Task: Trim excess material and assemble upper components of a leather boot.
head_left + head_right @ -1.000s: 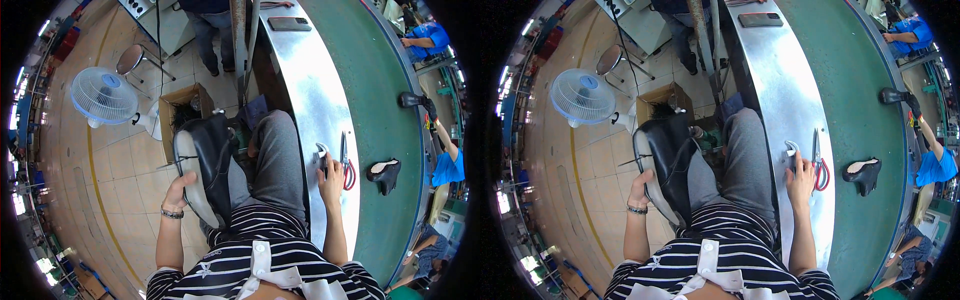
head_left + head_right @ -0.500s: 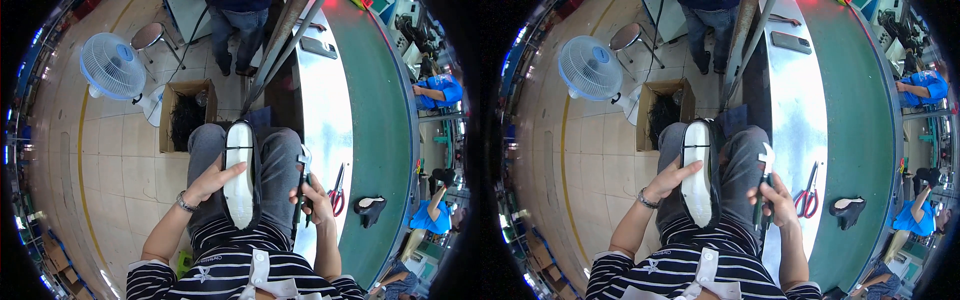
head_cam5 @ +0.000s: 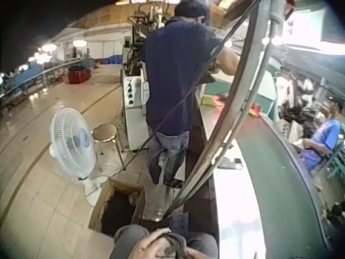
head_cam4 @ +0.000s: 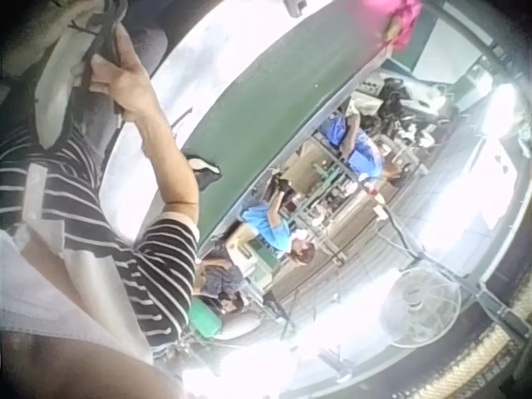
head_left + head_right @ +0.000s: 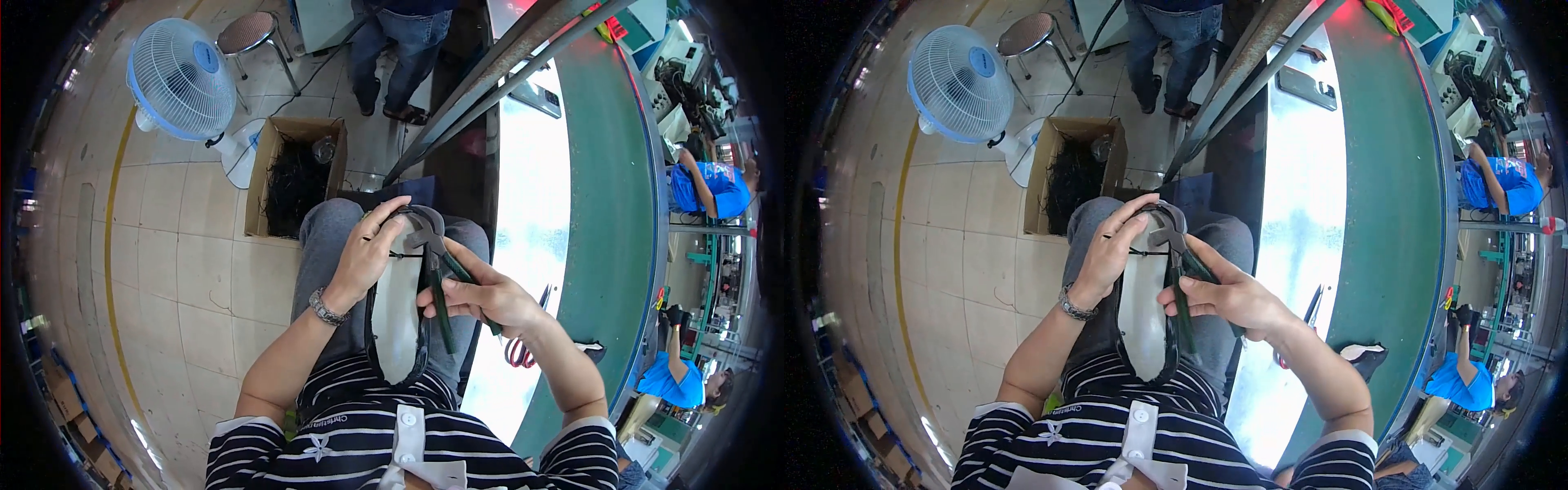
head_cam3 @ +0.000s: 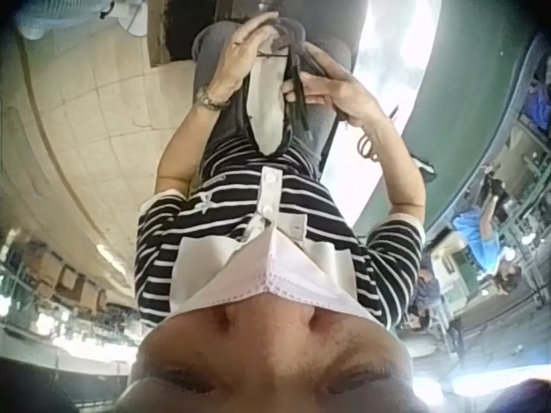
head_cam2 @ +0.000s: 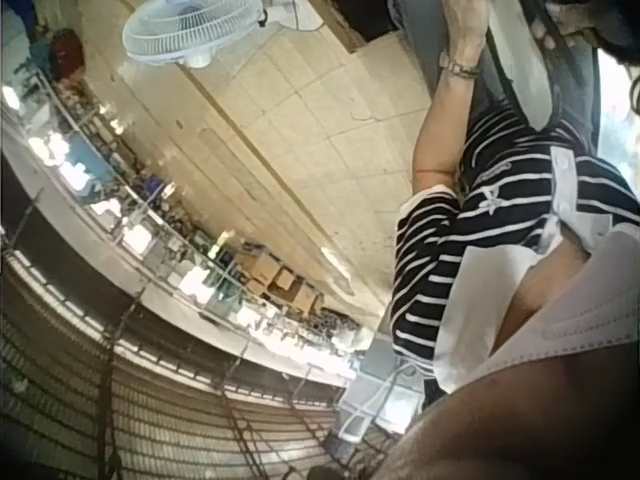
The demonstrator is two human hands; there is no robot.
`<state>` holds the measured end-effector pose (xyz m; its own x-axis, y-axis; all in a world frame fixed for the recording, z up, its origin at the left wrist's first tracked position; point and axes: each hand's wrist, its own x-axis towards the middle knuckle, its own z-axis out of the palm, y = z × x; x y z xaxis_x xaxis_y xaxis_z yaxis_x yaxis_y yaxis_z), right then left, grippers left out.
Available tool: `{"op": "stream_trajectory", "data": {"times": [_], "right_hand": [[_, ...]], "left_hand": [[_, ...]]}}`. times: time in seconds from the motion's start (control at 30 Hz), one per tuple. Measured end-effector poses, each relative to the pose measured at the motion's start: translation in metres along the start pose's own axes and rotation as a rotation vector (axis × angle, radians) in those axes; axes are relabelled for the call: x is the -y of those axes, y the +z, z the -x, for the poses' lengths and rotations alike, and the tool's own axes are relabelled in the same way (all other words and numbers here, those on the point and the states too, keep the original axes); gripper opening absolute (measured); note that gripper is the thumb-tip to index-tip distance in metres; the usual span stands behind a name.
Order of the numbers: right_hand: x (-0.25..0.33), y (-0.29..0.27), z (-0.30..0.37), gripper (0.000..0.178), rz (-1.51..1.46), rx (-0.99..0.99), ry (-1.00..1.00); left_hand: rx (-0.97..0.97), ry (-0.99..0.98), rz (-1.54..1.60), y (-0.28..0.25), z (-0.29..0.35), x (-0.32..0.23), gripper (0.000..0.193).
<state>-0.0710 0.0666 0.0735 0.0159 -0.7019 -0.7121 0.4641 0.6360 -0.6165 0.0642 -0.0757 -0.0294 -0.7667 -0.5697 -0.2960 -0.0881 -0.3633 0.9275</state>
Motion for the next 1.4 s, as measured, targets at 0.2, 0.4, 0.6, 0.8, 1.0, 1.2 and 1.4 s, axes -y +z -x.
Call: {"op": "stream_trajectory", "data": {"times": [0.2,0.4,0.6,0.8,1.0,1.2,1.4], "right_hand": [[0.006,0.000,0.000,0.062,0.288,-0.054,-0.003],[-0.034,0.007,-0.005,0.061,0.473,-0.178,-0.235],[-0.040,0.011,-0.005,0.058,0.533,-0.246,-0.332],[-0.009,0.013,0.011,0.059,0.716,-0.202,-0.135],[0.004,0.011,0.023,0.064,0.952,-0.190,-0.195],[0.000,0.026,-0.006,0.071,1.149,-0.670,-0.904],[0.000,0.022,-0.010,0.067,1.516,-0.513,-0.550]], "left_hand": [[-0.037,0.072,-0.019,0.002,-0.001,0.007,0.035],[-0.098,0.142,-0.091,0.009,0.001,0.004,0.032],[-0.121,0.179,-0.223,0.007,0.003,0.001,0.033],[-0.033,-0.023,0.096,0.000,0.004,-0.012,0.036],[-0.056,0.001,-0.205,-0.007,0.002,-0.001,0.039],[-0.002,0.065,-0.364,-0.008,0.005,-0.015,0.036],[0.002,0.060,-0.407,-0.015,0.003,-0.007,0.041]]}}
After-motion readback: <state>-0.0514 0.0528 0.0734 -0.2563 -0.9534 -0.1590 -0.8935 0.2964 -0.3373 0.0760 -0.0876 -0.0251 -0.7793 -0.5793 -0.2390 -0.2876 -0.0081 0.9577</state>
